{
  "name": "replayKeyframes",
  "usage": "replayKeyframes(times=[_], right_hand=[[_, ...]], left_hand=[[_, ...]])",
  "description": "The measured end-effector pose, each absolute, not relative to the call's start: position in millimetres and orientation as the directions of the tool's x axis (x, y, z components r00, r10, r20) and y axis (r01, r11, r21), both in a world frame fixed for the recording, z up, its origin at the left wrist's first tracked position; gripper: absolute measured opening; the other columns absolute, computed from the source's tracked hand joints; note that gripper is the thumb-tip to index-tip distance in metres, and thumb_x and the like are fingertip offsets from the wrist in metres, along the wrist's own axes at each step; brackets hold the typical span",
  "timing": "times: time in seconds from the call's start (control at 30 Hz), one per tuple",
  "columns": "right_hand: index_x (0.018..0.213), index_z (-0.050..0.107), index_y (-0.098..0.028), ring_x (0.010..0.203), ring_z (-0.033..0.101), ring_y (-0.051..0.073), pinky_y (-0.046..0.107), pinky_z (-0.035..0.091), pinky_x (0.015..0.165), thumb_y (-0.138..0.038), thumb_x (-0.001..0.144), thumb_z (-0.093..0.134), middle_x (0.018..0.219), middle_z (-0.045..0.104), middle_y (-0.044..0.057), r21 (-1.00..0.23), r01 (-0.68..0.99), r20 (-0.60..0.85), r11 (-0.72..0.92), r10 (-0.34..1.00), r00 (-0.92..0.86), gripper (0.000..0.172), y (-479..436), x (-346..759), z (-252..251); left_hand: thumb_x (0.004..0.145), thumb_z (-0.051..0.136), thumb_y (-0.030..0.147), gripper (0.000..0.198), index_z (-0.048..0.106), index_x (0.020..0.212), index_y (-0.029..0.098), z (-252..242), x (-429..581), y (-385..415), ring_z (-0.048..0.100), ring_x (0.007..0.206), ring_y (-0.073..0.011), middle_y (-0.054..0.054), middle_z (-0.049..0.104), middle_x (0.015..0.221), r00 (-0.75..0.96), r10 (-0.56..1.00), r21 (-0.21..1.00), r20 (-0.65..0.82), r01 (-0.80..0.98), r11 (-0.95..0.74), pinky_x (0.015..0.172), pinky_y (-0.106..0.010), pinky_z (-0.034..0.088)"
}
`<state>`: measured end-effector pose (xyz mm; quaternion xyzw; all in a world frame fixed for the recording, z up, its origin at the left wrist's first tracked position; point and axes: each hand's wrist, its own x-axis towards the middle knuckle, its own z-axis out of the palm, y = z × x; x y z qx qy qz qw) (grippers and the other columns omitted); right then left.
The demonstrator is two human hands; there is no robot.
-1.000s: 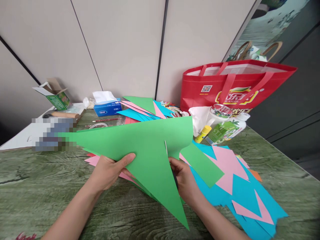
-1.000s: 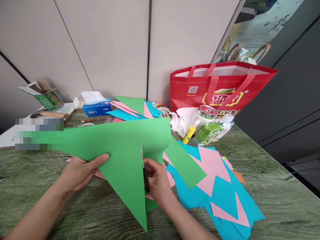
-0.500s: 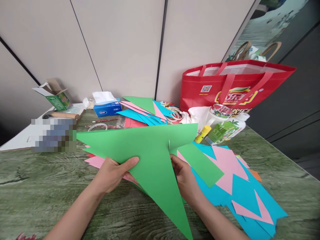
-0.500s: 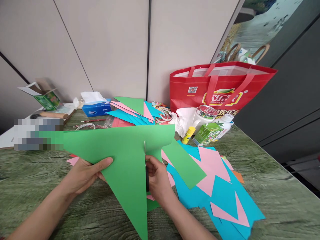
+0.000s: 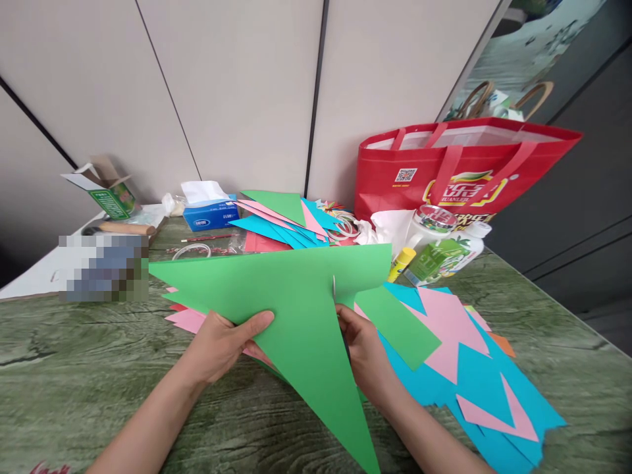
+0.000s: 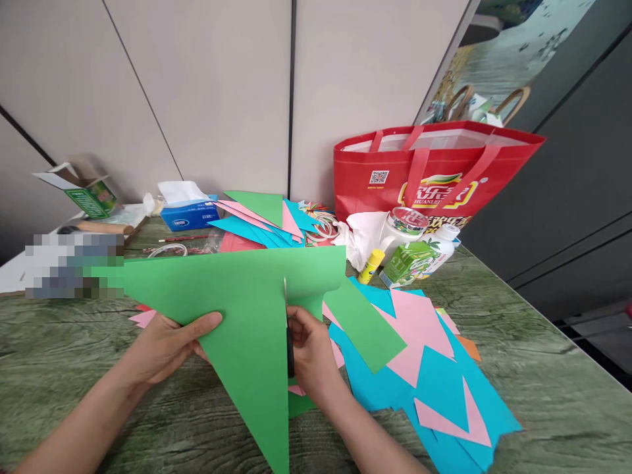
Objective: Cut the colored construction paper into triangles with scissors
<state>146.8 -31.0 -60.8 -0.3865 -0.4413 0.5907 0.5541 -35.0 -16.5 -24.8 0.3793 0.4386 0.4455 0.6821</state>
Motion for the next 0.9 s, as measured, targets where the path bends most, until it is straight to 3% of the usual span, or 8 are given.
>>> replayKeyframes(times=[0.43, 0.7, 0.8, 0.9], right_hand=[[0.082, 0.067, -0.020, 0.068, 0.067, 0.018, 0.025, 0.053, 0.060, -0.018, 0.057, 0.074, 0.079, 0.073, 0.000, -0.924, -0.377, -0.026, -0.068, 0.993, -0.116, 0.026, -30, 149, -69], [0.072, 0.068, -0.019, 0.049, 0.062, 0.012, 0.019, 0.049, 0.046, -0.019, 0.055, 0.075, 0.057, 0.070, -0.004, -0.935, -0.347, -0.050, -0.072, 0.996, -0.071, 0.019, -30, 150, -69], [0.071, 0.068, -0.020, 0.049, 0.061, 0.011, 0.017, 0.047, 0.046, -0.016, 0.054, 0.075, 0.057, 0.069, -0.005, -0.948, -0.317, -0.028, -0.042, 0.998, -0.049, 0.018, -29, 150, -65], [0.071, 0.068, -0.020, 0.051, 0.061, 0.010, 0.016, 0.048, 0.049, -0.013, 0.054, 0.075, 0.059, 0.069, -0.005, -0.955, -0.296, -0.015, -0.031, 0.998, -0.055, 0.019, -29, 151, -61]], left_hand=[[0.061, 0.072, 0.019, 0.020, 0.065, 0.079, 0.015, -23, -34, -17, 0.067, 0.053, -0.0203, 0.000, 0.073, 0.069, 0.202, 0.940, 0.899, -0.275, -0.293, 0.326, 0.039, -0.030, 0.058], [0.061, 0.072, 0.022, 0.024, 0.064, 0.082, 0.017, -26, -35, -17, 0.067, 0.058, -0.0221, -0.002, 0.073, 0.075, 0.172, 0.948, 0.920, -0.268, -0.247, 0.305, 0.042, -0.031, 0.058], [0.061, 0.072, 0.021, 0.028, 0.065, 0.087, 0.018, -26, -36, -16, 0.067, 0.079, -0.0237, -0.003, 0.072, 0.084, 0.125, 0.971, 0.944, -0.205, -0.238, 0.229, 0.058, -0.029, 0.059], [0.062, 0.072, 0.022, 0.045, 0.060, 0.105, 0.019, -26, -40, -13, 0.059, 0.100, -0.0260, -0.007, 0.069, 0.100, 0.088, 0.987, 0.952, -0.136, -0.264, 0.154, 0.074, -0.030, 0.055]])
